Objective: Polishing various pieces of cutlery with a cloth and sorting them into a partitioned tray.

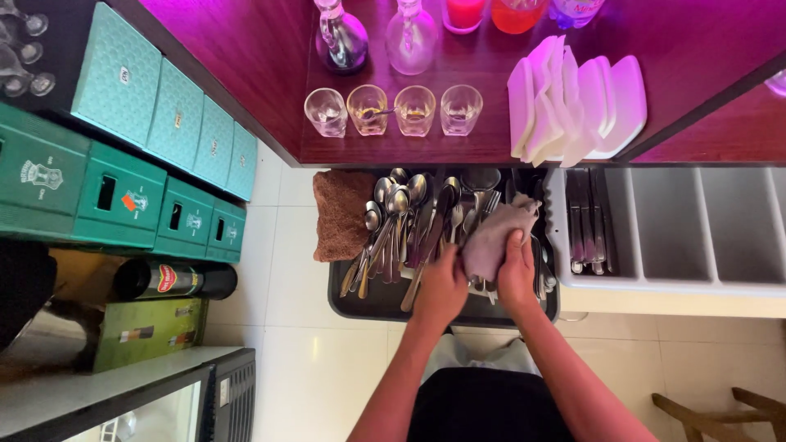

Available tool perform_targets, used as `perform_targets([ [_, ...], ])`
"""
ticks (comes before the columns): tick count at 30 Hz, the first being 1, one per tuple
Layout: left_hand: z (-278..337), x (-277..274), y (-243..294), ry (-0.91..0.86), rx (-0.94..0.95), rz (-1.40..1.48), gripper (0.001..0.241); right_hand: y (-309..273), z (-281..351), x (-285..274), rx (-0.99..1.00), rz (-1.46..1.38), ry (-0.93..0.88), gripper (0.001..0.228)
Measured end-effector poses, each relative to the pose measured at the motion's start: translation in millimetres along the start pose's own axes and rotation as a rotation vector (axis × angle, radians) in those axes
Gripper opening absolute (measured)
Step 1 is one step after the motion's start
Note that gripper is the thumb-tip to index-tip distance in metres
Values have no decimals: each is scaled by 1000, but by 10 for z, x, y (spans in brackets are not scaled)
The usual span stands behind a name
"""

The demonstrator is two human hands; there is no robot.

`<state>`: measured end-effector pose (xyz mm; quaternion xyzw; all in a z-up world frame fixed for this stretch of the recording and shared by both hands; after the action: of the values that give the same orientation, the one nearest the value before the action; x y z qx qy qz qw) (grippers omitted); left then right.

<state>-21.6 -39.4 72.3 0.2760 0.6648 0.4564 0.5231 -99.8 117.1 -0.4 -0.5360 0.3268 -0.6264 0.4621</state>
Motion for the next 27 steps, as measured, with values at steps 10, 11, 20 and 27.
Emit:
perform_targets([
  [10, 23, 591, 590, -248, 91, 202, 31, -1156, 216, -122, -488, 381, 188, 58],
  [11, 26, 710, 667, -329, 104, 182, 28, -1105, 151, -327, -447, 305, 226, 44],
  [20, 57, 1745, 1089, -493, 231, 244, 18, -1544, 4, -1701, -485, 438, 449, 48],
  [27, -205, 2293, 1187, -430, 146, 153, 21, -1897, -238, -2742, -387, 452, 228, 45],
])
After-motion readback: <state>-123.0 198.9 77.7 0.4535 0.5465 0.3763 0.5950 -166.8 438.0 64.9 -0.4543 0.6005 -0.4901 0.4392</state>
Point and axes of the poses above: each hand's wrist, its own z-axis away from the middle knuckle, its own x-axis out of the palm, y = z × x, the point moved 7 cm from there along -z, towards the middle knuckle, and after that the axes turned 2 degrees about -y, right-handed, at the moved point
